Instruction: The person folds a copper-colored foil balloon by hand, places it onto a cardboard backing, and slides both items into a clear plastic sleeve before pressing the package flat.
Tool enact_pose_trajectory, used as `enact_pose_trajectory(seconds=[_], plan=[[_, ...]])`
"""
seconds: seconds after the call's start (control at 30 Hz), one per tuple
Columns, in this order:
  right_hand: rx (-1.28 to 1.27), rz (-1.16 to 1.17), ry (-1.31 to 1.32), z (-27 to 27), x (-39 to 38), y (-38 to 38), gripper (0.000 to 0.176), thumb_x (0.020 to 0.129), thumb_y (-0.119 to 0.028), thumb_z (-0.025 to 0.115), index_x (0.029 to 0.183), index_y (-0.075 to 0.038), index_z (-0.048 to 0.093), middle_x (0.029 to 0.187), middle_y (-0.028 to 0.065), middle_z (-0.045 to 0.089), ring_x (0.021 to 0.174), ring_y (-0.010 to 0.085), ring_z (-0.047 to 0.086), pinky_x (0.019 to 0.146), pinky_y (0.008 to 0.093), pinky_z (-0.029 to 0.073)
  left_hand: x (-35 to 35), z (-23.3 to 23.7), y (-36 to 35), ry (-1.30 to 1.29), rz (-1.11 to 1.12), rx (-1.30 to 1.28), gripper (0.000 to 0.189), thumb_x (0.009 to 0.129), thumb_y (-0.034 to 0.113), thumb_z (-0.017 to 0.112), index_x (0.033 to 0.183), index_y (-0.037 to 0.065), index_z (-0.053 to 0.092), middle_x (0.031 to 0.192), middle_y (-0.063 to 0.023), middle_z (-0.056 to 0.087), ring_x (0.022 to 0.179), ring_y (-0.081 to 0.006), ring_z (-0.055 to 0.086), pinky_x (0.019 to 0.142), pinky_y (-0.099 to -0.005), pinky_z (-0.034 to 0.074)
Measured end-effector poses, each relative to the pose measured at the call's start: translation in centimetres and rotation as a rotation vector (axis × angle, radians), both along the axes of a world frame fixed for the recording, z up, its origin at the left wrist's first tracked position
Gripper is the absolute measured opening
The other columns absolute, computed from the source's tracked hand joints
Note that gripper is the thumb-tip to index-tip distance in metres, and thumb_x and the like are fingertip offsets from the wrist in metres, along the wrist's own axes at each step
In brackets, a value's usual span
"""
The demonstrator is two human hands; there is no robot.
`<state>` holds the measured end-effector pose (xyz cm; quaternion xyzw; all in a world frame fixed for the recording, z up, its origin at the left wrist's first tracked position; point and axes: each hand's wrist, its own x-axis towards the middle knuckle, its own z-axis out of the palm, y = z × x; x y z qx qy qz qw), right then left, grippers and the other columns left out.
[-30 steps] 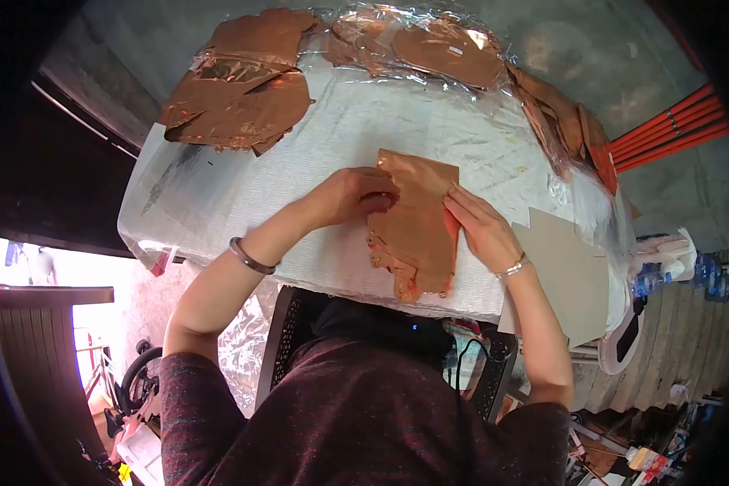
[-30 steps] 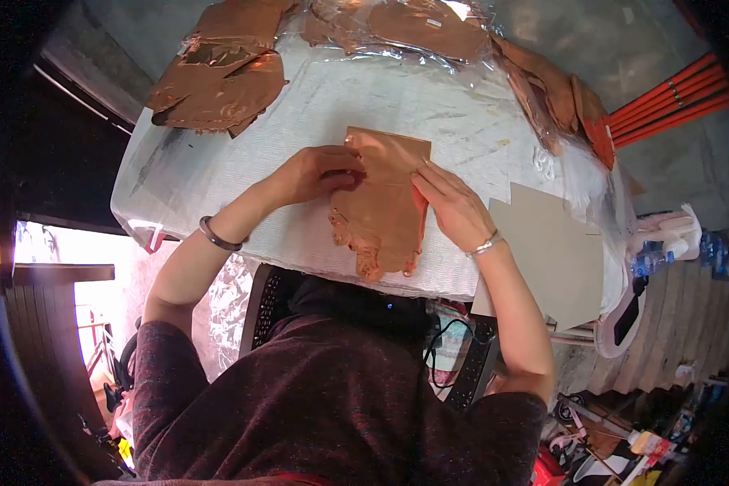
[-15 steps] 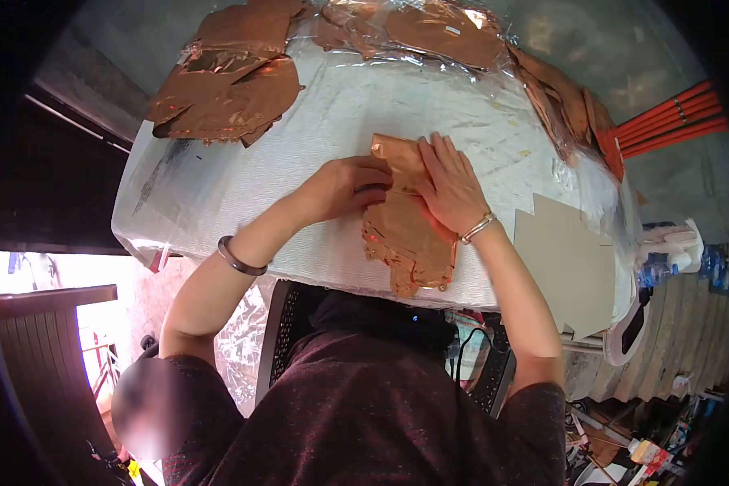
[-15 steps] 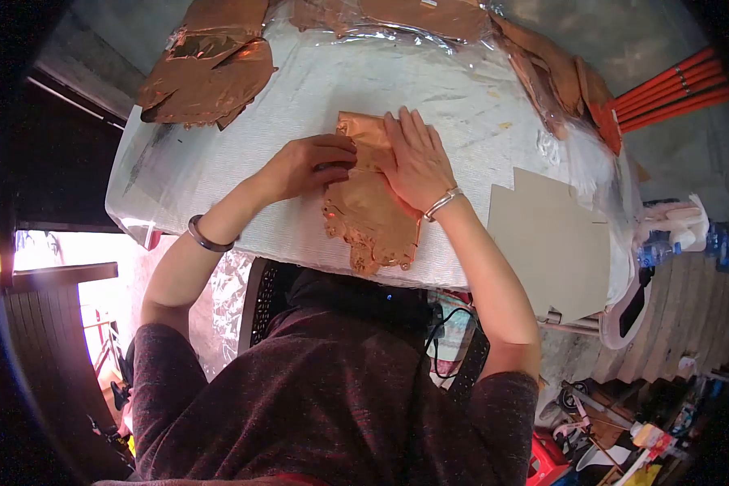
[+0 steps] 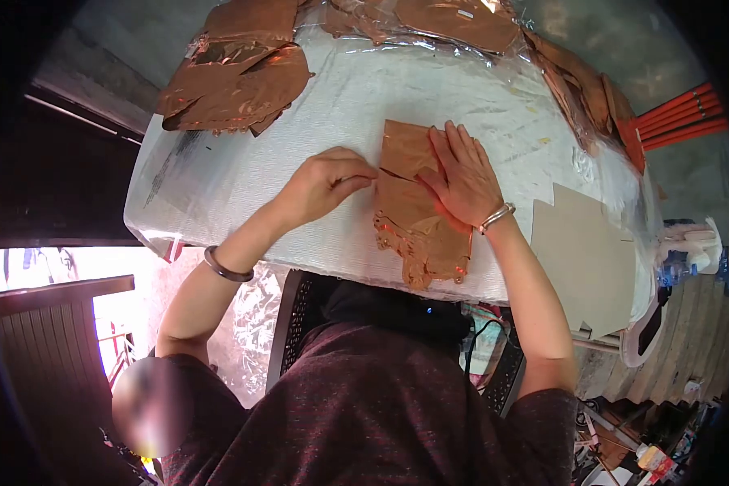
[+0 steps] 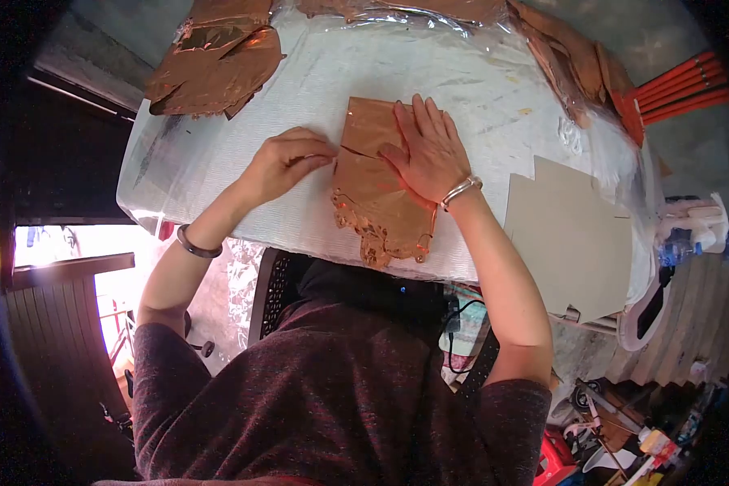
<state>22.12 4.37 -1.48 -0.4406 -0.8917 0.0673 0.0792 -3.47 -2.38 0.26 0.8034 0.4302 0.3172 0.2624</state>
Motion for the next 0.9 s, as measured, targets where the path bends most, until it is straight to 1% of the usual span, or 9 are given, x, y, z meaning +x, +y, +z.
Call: enact_pose_trajectory(seconds=[0.13,0.2,0.3,0.63,0.7,0.73,0.8,0.83,0.9], plan=[[0.013,-0.005,-0.007,-0.2,0.0,0.0,0.069,0.091,-0.05,0.042,0.145,-0.011,0.025,0.15,0.0182,0.022,0.139,0.0329,0.018,0.113,0.0428,0.014,0.8,0.8,-1.4,0.028,-0.011,-0.057,0.019,0.08,0.0,0.065,0.1,0.0,0.064,0.097,-0.0117,0.062,0.085,-0.0242,0.06,0.075,-0.0334,0.05],[0.017,-0.011,-0.004,-0.4,0.0,0.0,0.069,0.092,-0.051,0.041,0.145,-0.011,0.025,0.15,0.0179,0.022,0.14,0.0326,0.018,0.113,0.0426,0.014,1.5,1.3,-1.8,-0.029,-0.039,-0.085,0.02,0.077,0.002,0.067,0.097,0.001,0.065,0.093,-0.0113,0.062,0.089,-0.0273,0.06,0.077,-0.0354,0.049],[0.029,-0.015,-0.004,-0.5,0.0,0.0,0.069,0.092,-0.053,0.039,0.145,-0.011,0.025,0.15,0.0178,0.023,0.139,0.0324,0.019,0.113,0.042,0.014,1.6,1.9,-2.0,0.054,-0.066,-0.034,0.026,0.078,-0.003,0.065,0.104,0.002,0.063,0.098,-0.0094,0.057,0.093,-0.0236,0.057,0.075,-0.0316,0.05],[0.034,-0.021,0.011,-0.6,-0.1,0.0,0.07,0.093,-0.055,0.035,0.145,-0.01,0.025,0.149,0.0173,0.024,0.139,0.0316,0.019,0.113,0.0415,0.014,2.5,1.7,-1.9,0.103,-0.043,0.041,0.031,0.076,-0.004,0.065,0.106,0.004,0.064,0.099,-0.0087,0.054,0.094,-0.0231,0.056,0.076,-0.0313,0.049],[0.028,-0.025,-0.003,-0.5,0.0,0.0,0.07,0.092,-0.056,0.035,0.145,-0.01,0.025,0.149,0.0172,0.024,0.139,0.0316,0.019,0.114,0.0414,0.014,2.7,1.9,-2.0,0.14,-0.061,0.184,0.029,0.075,-0.001,0.066,0.103,0.004,0.064,0.097,-0.009,0.055,0.093,-0.0235,0.056,0.076,-0.032,0.049],[0.025,-0.024,-0.004,-0.4,0.0,0.0,0.071,0.092,-0.056,0.035,0.145,-0.01,0.025,0.149,0.0171,0.023,0.139,0.0315,0.019,0.114,0.0414,0.014,2.9,2.0,-2.0,0.142,-0.061,0.183,0.029,0.075,-0.001,0.066,0.103,0.004,0.064,0.097,-0.009,0.055,0.093,-0.0235,0.056,0.076,-0.032,0.049],[0.022,-0.019,-0.001,-0.4,-0.1,0.0,0.071,0.092,-0.057,0.034,0.145,-0.01,0.025,0.149,0.017,0.023,0.139,0.0315,0.019,0.114,0.0415,0.014,3.2,2.1,-2.1,0.364,-0.028,0.4,0.025,0.073,0.003,0.066,0.098,0.004,0.064,0.093,-0.0084,0.056,0.087,-0.0234,0.057,0.073,-0.0328,0.049],[0.029,-0.017,0.0,-0.5,0.0,0.1,0.071,0.092,-0.057,0.034,0.145,-0.01,0.025,0.149,0.0171,0.023,0.139,0.0315,0.019,0.114,0.0416,0.014,3.3,2.1,-2.0,0.366,-0.026,0.4,0.025,0.073,0.003,0.066,0.098,0.004,0.064,0.093,-0.0084,0.056,0.087,-0.0234,0.057,0.073,-0.0328,0.049],[0.037,-0.013,0.001,-0.7,0.0,0.1,0.071,0.092,-0.058,0.033,0.145,-0.01,0.025,0.149,0.0172,0.023,0.139,0.0315,0.019,0.114,0.0417,0.014,3.4,1.9,-1.6,0.571,-0.033,0.554,0.023,0.069,0.008,0.06,0.092,0.002,0.062,0.086,-0.0058,0.054,0.081,-0.0207,0.057,0.07,-0.0315,0.049]])
